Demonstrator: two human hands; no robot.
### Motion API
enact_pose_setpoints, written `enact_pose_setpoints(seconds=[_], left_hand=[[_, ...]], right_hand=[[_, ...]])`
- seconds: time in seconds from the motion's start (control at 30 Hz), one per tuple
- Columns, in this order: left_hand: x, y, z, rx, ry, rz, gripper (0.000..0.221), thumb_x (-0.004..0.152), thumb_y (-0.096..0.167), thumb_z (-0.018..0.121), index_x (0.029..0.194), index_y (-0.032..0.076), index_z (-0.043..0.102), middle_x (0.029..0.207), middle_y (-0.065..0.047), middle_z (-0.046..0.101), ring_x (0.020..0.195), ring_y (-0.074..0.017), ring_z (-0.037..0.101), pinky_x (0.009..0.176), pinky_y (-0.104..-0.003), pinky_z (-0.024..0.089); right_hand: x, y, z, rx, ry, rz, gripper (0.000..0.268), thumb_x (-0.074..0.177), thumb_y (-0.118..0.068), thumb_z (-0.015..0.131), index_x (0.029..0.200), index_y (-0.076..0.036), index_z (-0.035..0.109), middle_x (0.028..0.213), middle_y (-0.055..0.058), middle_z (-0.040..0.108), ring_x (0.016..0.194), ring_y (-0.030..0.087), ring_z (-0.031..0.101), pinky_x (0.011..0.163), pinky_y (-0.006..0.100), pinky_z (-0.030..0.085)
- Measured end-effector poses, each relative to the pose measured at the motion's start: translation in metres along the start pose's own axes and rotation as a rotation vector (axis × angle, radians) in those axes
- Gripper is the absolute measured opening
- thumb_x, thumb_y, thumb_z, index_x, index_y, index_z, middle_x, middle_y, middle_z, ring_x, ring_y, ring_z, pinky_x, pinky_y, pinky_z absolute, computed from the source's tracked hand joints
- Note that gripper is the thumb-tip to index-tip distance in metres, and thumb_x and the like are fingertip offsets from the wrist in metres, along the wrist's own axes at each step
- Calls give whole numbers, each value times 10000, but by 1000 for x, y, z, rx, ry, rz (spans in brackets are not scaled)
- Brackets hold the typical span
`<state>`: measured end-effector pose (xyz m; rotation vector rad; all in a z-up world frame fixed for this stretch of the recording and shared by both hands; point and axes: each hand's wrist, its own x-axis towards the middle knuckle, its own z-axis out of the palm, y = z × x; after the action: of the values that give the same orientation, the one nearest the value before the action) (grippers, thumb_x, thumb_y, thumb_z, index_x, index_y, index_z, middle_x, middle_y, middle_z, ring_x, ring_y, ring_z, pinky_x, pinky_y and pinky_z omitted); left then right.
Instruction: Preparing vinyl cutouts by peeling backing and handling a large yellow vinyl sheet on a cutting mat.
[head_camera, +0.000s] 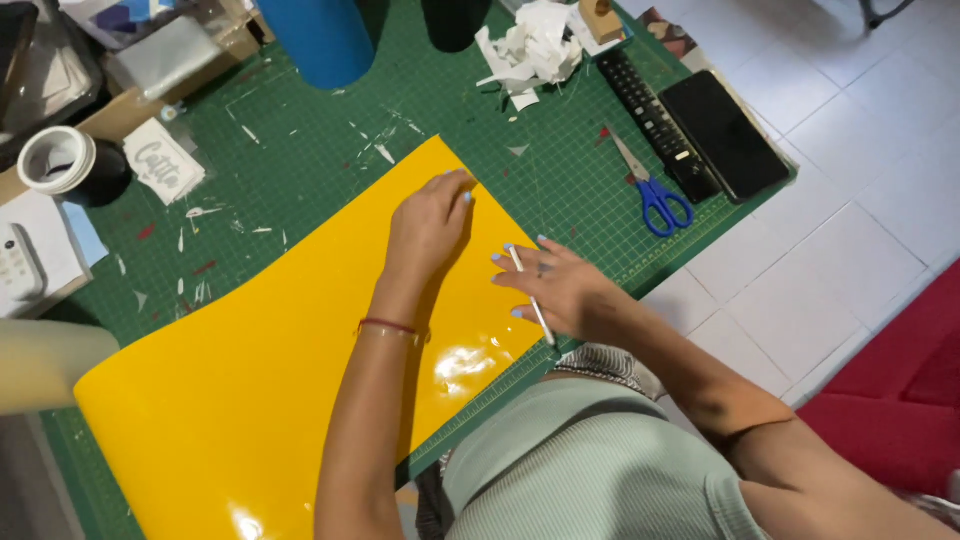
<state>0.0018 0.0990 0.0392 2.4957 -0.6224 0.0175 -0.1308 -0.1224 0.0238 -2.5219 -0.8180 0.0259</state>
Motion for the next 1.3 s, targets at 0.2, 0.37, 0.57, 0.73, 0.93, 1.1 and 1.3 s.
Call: enact_pose_setpoints(seconds=[0.2, 0.37, 0.57, 0.73, 0.93, 1.1, 1.3], left_hand=[[-59, 31, -19, 159, -145, -45, 471, 1153, 321, 489, 1548, 78, 571, 1658, -197, 501, 1591, -371, 375, 1314, -627, 195], [-71, 36, -12, 224, -256, -72, 594, 1167, 412, 430, 1651, 68, 440, 1764, -208, 340, 1654, -396, 224, 1310, -683, 99], [-67, 43, 2, 248, -282, -56, 611, 1170, 426, 390, 1665, 69, 415, 1772, -218, 317, 1657, -398, 214, 1308, -686, 113], [-61, 45, 15, 307, -292, -35, 631, 1161, 459, 361, 1676, 97, 394, 1767, -202, 320, 1658, -395, 217, 1293, -700, 148], [-65, 45, 17, 305, -241, 2, 641, 1169, 481, 349, 1668, 85, 417, 1753, -207, 347, 1654, -403, 222, 1295, -690, 125], [-70, 21, 46, 416, -10, 112, 604, 1116, 490, 452, 1607, 142, 504, 1723, -115, 427, 1603, -386, 346, 1265, -655, 240], [-68, 19, 45, 432, 40, 145, 599, 1106, 485, 485, 1589, 134, 532, 1698, -127, 471, 1582, -391, 393, 1241, -652, 282]], right_hand=[[6, 11, 8, -184, -251, 118, 571, 1146, -495, 414, 1664, -265, 350, 1763, 2, 385, 1642, 243, 299, 1350, 571, 155], [13, 33, -13, -163, -249, 310, 517, 1134, -400, 433, 1646, -349, 386, 1673, -44, 518, 1589, 189, 417, 1382, 485, 165], [6, 74, -51, -516, 87, 151, 481, 1059, -84, 566, 1505, -255, 623, 1523, 51, 672, 1510, 288, 550, 1210, 624, 422], [12, 108, -43, -619, 109, 124, 465, 1071, -84, 549, 1456, -325, 652, 1543, 15, 639, 1511, 265, 541, 1192, 524, 432], [56, 175, -45, -381, 271, 239, 507, 1067, -212, 637, 1570, -168, 585, 1525, 152, 642, 1375, 400, 611, 1065, 603, 555], [122, 138, -123, -331, 276, 375, 1006, 1084, -502, 765, 1760, -107, 132, 1792, 223, 134, 1636, 424, 150, 1335, 589, 195], [171, 121, -117, -326, -112, 465, 1367, 871, -750, 765, 1763, -175, -97, 1798, 157, -159, 1662, 469, 60, 1343, 577, 189]])
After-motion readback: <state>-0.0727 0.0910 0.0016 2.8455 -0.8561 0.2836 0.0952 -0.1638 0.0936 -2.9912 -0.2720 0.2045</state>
